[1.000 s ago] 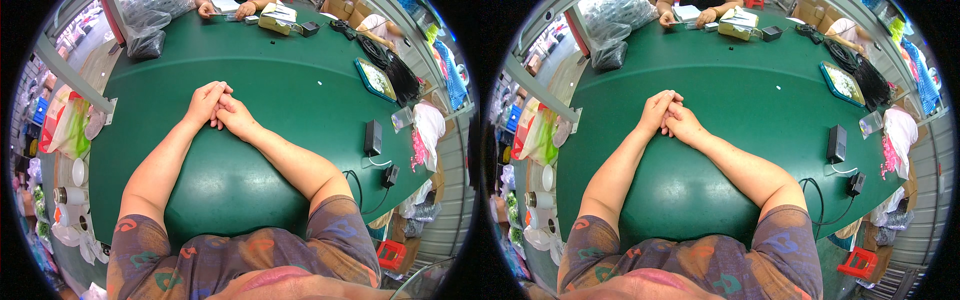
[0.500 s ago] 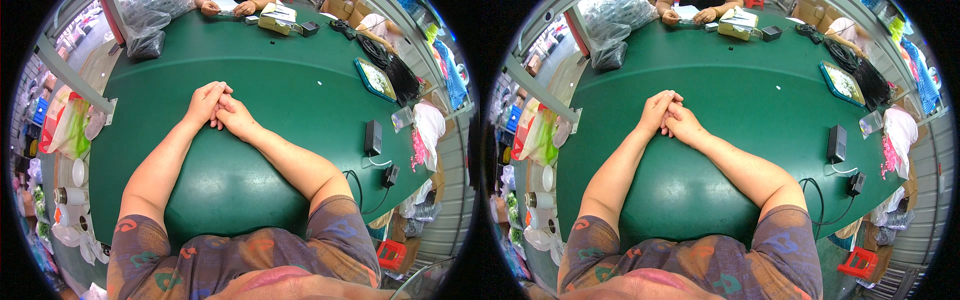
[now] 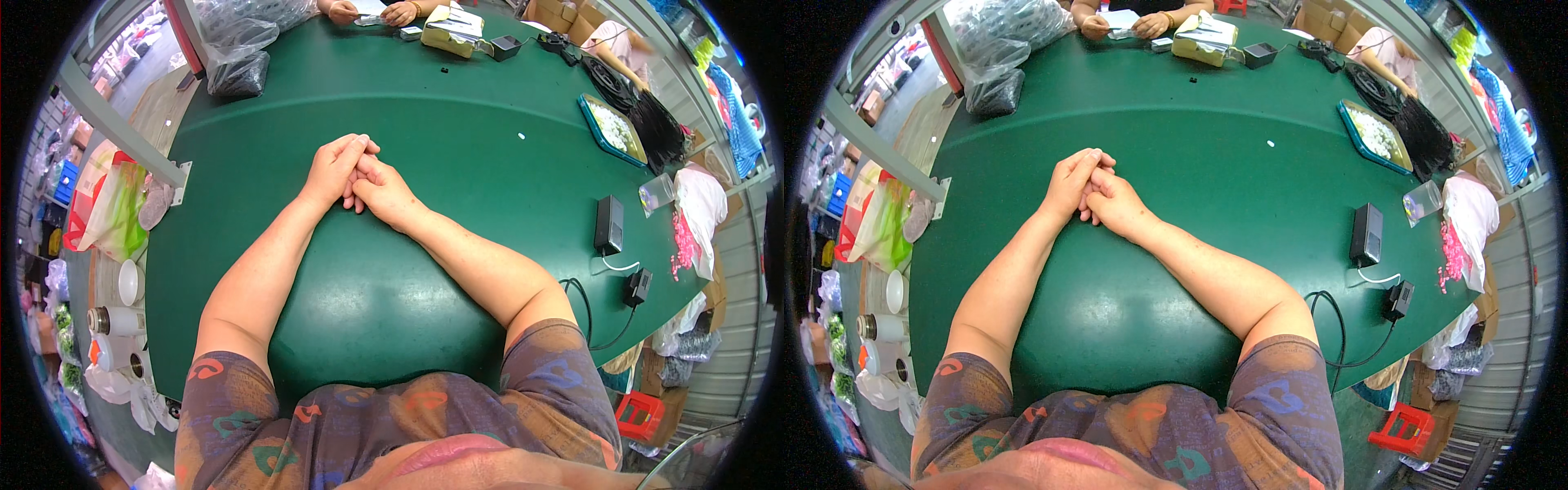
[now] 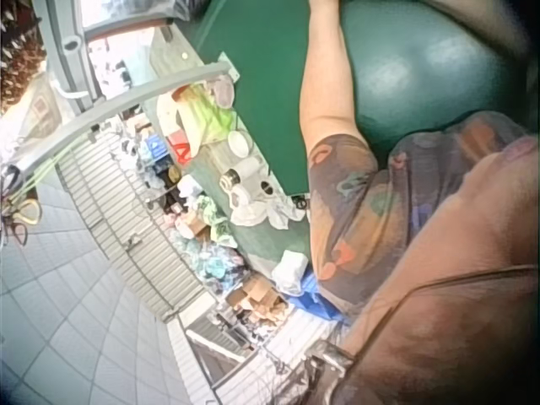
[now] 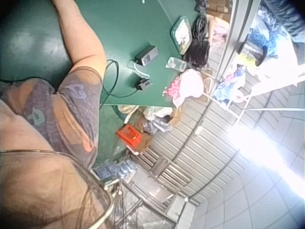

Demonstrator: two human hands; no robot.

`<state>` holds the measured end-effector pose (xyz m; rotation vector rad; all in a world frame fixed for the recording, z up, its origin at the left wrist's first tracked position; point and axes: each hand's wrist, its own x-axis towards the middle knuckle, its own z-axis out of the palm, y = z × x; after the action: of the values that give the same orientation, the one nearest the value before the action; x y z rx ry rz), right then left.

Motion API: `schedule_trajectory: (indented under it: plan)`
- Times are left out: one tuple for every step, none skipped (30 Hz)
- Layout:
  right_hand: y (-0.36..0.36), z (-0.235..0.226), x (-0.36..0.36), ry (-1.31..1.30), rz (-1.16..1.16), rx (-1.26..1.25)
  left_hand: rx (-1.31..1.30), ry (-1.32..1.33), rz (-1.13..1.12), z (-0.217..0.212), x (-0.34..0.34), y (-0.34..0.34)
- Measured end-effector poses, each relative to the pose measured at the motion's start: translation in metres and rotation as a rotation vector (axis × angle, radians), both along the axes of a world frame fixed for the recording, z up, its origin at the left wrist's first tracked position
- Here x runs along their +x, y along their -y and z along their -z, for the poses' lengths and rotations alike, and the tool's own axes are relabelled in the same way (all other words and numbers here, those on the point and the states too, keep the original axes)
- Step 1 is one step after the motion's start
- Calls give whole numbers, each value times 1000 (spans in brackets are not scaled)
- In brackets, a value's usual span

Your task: Inspecting a small plastic bag containing toy eyes at a factory workbench.

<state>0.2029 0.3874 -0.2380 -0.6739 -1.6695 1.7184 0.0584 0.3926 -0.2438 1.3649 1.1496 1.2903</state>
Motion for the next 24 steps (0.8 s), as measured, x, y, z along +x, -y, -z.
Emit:
schedule_trajectory:
  plan:
    - [0,0,0,3,0,-1,8,1,-5,0,0,0]
    - [0,-1,0,3,0,-1,8,0,-5,0,0,0]
    - [1,-1,0,3,2,-3,7,-1,-6,-1,0,1]
    - [1,-1,0,2,4,-5,6,-3,-7,-1,0,1]
    - [0,0,0,2,4,-5,7,-3,-7,-1,0,1]
    - [0,1,0,2,4,-4,2,-1,-3,-1,0,0]
    - [0,1,0,1,3,-4,-3,1,1,-1,0,0]
    - [-1,2,-1,1,3,-4,-4,1,1,-1,-1,0]
    - [-1,2,-1,-3,2,-5,-7,5,6,0,-1,0]
    - [-1,2,-1,-7,0,-6,-11,8,11,0,-1,0]
    - [-1,2,-1,-7,0,-6,-11,8,11,0,-1,0]
    - [0,1,-1,-7,1,-8,-8,15,9,0,-1,0]
    - [0,1,-1,-7,2,-9,-5,21,7,1,0,0]
    - [0,1,-1,-7,3,-9,-5,21,7,0,0,0]
    - [0,1,-1,-9,3,-11,-11,18,6,0,0,0]
    - [0,1,0,-12,3,-13,-18,15,6,0,0,0]
    - [0,1,-1,-13,3,-13,-18,15,5,0,0,0]
    - [0,0,-1,-12,5,-11,-10,13,5,1,-1,0]
    - [0,0,-1,-11,6,-8,-3,10,4,1,-1,0]
    - [0,0,-1,-11,7,-9,-3,10,5,1,-1,0]
    - [0,1,-1,-10,3,-8,-7,20,9,0,-1,0]
    - [0,2,-1,-8,0,-7,-11,30,13,0,-1,1]
    - [0,2,-1,-9,0,-6,-11,30,12,0,0,1]
    - [-1,2,-1,-8,2,-7,-1,30,5,0,1,1]
